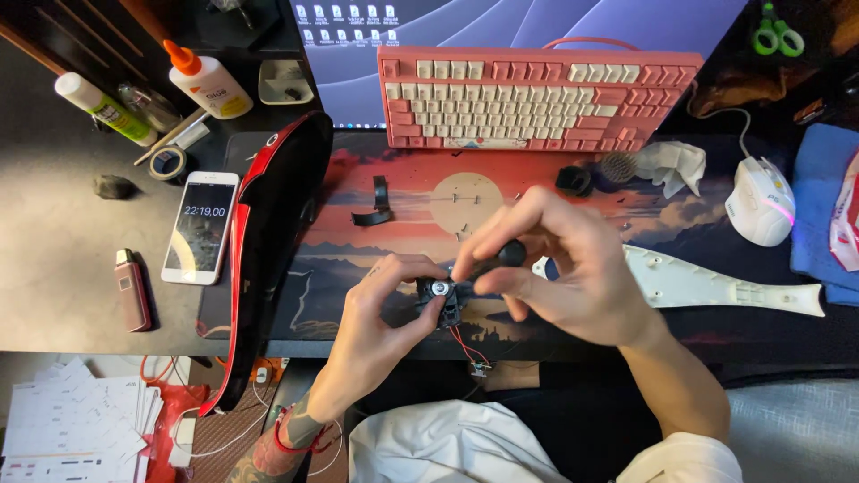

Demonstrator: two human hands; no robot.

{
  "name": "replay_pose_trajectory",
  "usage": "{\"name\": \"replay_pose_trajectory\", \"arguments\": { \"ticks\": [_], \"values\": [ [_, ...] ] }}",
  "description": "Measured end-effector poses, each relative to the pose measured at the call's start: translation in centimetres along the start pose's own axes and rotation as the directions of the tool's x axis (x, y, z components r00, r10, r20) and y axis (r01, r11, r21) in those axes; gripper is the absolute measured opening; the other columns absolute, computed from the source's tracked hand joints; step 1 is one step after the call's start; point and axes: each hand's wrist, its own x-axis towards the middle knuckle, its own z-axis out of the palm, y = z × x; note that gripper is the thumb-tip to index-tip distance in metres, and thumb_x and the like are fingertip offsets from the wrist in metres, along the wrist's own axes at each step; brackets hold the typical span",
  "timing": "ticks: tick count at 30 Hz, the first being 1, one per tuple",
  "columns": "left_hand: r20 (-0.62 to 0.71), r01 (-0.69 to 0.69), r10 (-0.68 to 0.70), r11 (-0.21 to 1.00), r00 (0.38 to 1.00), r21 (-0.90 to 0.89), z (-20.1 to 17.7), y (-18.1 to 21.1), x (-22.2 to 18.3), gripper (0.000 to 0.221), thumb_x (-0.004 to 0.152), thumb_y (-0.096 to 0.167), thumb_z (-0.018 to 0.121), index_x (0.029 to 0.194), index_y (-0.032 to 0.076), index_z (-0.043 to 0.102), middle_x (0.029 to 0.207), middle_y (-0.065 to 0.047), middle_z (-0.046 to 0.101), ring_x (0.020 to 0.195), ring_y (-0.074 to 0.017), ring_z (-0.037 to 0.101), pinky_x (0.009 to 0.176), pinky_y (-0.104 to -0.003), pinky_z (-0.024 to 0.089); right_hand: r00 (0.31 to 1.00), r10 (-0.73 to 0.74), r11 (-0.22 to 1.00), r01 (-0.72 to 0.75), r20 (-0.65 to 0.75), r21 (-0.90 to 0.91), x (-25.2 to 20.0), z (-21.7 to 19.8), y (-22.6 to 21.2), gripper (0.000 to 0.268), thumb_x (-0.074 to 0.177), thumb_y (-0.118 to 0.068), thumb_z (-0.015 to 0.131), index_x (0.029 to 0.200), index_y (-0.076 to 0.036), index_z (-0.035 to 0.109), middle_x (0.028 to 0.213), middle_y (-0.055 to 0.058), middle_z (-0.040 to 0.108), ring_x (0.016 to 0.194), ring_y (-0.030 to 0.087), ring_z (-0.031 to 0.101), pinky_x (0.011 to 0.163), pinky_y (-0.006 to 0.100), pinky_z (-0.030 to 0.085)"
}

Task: Repairing a small electronic device by manipulating internal components and using a screwdriver

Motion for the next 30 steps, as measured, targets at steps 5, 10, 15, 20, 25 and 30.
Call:
{"name": "replay_pose_trajectory", "arguments": {
  "ticks": [5,10,15,20,25,30],
  "values": [
    [-0.006,0.014,-0.014,1.0,1.0,0.001,-0.1,0.0,-0.1,0.025,0.105,0.002,0.085,0.129,0.01,0.081,0.124,-0.003,0.087,0.117,-0.0207,0.081,0.108,-0.034,0.06,0.996,0.014,0.989,-0.001,0.087,-0.151,-0.1,-0.2,-0.5,0.054,0.125,-0.049,0.048,0.129,-0.001,0.073,0.105,0.014,0.084,0.057,0.015,0.072,0.056,0.022,0.06],
    [0.007,0.044,-0.044,0.999,0.999,-0.002,-0.1,0.1,-0.1,0.029,0.105,0.002,0.084,0.132,0.011,0.082,0.124,-0.001,0.088,0.115,-0.0187,0.08,0.103,-0.033,0.058,0.969,0.069,0.994,-0.046,0.238,-0.101,0.1,-0.8,-1.5,0.042,0.127,-0.028,0.048,0.149,0.001,0.07,0.126,0.016,0.08,0.069,0.018,0.071,0.067,0.026,0.067],
    [0.032,0.028,-0.027,0.999,0.999,-0.021,0.4,-0.8,-0.2,0.025,0.104,0.002,0.083,0.128,0.009,0.078,0.124,-0.003,0.086,0.115,-0.0202,0.079,0.107,-0.034,0.059,0.979,0.071,0.985,-0.039,0.188,-0.17,0.9,-0.1,-1.4,0.036,0.121,-0.032,0.06,0.126,-0.002,0.079,0.089,0.008,0.081,0.056,0.012,0.068,0.058,0.023,0.063],
    [0.065,0.08,-0.076,0.995,0.995,-0.061,0.2,-0.7,-0.2,0.025,0.11,0.012,0.083,0.135,0.013,0.078,0.129,0.0,0.085,0.114,-0.0169,0.075,0.1,-0.033,0.055,0.997,0.044,0.994,-0.039,0.055,-0.098,0.8,0.5,-0.4,0.021,0.12,-0.02,0.067,0.125,0.0,0.071,0.11,0.016,0.083,0.06,0.02,0.08,0.054,0.024,0.062],
    [0.064,0.053,-0.048,0.995,0.997,-0.079,-0.1,-0.6,-0.3,0.025,0.111,0.006,0.081,0.135,0.013,0.079,0.127,0.001,0.083,0.106,-0.0165,0.07,0.095,-0.032,0.057,0.996,0.085,0.996,-0.085,0.003,-0.018,0.5,0.7,0.1,0.017,0.116,-0.015,0.072,0.122,-0.001,0.064,0.109,0.019,0.081,0.057,0.023,0.082,0.049,0.024,0.057],
    [0.076,0.024,-0.019,0.997,0.997,-0.07,-0.1,-0.4,-0.3,0.026,0.112,0.005,0.081,0.136,0.012,0.079,0.129,-0.001,0.084,0.108,-0.0176,0.071,0.099,-0.033,0.057,0.996,0.078,0.997,-0.078,-0.05,-0.008,0.4,0.6,-0.1,0.021,0.116,-0.015,0.073,0.117,-0.005,0.055,0.112,0.02,0.078,0.057,0.021,0.078,0.049,0.023,0.055]
  ]
}}
